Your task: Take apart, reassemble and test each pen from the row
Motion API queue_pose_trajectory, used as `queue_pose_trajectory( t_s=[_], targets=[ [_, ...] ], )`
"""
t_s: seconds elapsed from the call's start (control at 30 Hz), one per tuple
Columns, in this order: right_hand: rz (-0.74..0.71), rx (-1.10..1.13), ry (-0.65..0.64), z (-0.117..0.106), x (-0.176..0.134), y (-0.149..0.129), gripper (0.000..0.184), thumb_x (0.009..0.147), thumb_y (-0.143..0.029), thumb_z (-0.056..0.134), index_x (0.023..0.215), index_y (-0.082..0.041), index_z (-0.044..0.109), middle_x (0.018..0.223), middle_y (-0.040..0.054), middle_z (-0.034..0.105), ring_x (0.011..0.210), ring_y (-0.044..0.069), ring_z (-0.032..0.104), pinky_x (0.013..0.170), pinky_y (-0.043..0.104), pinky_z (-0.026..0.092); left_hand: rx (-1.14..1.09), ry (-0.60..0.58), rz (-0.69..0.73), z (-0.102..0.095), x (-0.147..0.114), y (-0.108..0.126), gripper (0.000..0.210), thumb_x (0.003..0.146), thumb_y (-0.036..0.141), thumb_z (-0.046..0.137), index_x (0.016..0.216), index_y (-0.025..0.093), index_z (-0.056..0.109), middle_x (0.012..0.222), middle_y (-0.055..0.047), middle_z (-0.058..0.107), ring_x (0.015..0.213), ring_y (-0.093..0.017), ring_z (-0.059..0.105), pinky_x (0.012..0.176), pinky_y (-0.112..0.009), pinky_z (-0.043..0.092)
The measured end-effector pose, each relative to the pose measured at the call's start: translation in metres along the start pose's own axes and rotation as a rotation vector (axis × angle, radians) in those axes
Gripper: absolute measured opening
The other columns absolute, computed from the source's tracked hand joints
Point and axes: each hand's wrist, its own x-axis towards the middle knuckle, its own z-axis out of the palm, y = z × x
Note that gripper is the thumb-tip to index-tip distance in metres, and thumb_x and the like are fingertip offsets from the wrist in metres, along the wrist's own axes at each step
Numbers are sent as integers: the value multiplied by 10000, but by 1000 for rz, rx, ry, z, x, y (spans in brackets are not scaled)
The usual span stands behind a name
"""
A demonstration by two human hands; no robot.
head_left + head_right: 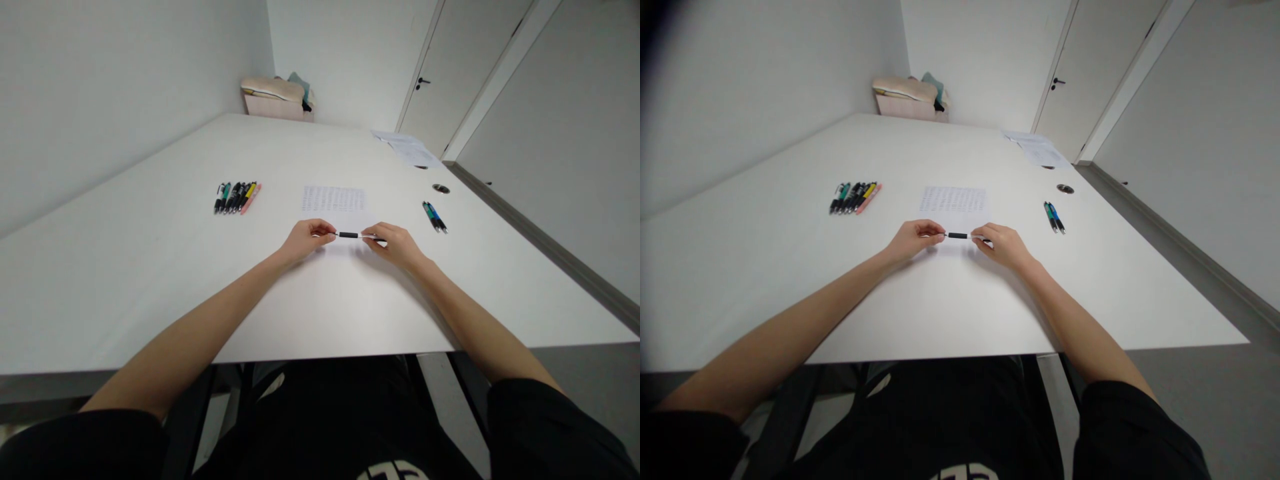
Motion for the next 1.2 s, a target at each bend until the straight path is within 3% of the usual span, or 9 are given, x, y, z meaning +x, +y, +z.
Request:
queue_pose_trajectory(
  t_s=[1.2],
  targets=[
    [23, 39, -20, 4, -1, -2, 189, 875, -281, 469, 934, -204, 631, 883, 46, 690, 716, 128, 632, 675, 240, 475, -56, 19, -6, 5, -5, 0, 275, 634, 328, 724, 814, 125, 682, 806, -67, 694, 726, -154, 622, 704, -292, 475]
  ],
)
